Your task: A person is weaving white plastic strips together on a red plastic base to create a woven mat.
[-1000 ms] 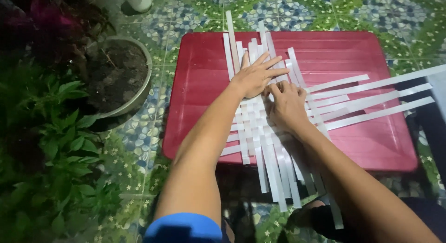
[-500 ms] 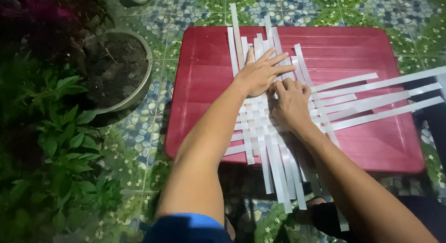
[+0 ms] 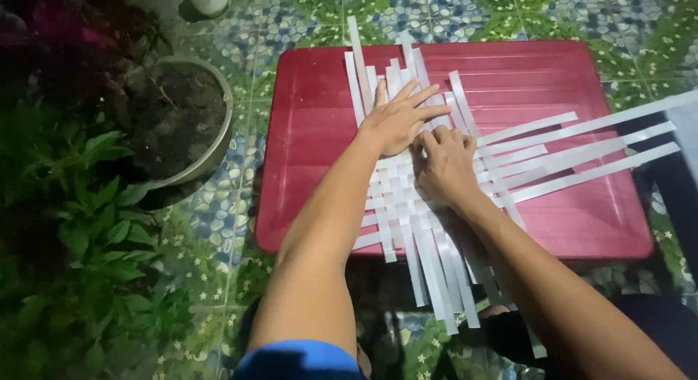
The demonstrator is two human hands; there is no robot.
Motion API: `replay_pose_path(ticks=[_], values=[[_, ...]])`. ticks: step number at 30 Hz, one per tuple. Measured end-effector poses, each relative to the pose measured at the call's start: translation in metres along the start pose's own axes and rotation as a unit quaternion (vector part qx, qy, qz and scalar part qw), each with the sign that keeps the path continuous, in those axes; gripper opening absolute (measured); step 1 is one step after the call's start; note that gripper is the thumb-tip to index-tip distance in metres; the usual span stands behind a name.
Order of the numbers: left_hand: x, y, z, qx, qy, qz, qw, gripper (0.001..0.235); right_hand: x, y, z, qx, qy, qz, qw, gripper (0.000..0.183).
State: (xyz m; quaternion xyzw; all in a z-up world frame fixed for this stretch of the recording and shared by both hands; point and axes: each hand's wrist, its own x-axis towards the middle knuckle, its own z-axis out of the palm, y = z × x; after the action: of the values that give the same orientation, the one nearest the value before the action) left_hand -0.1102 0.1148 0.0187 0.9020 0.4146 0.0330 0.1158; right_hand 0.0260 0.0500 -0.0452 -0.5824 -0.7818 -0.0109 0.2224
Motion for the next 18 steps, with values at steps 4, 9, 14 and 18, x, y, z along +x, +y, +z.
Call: replay_pose_path(ticks=[4,9,14,18], values=[[0.004,0.001,0.001,0.002,0.001,0.004,1.000,0.048,-0.001,-0.005,-0.013,-0.005,-0.006,0.003,1.000,0.019],[0.004,-0.002,0.007,0.012,0.014,0.003,1.000,0.049,-0.006,0.002,-0.019,0.046,0.061,-0.085,0.993,0.030],[0.007,-0.008,0.016,0.012,0.014,-0.003,1.000,0.048,-0.022,0.050,-0.045,-0.022,0.122,-0.104,0.987,0.038],[0.007,-0.008,0.016,0.016,0.025,0.007,1.000,0.048,-0.052,0.058,-0.057,-0.055,0.095,-0.063,0.992,0.027]])
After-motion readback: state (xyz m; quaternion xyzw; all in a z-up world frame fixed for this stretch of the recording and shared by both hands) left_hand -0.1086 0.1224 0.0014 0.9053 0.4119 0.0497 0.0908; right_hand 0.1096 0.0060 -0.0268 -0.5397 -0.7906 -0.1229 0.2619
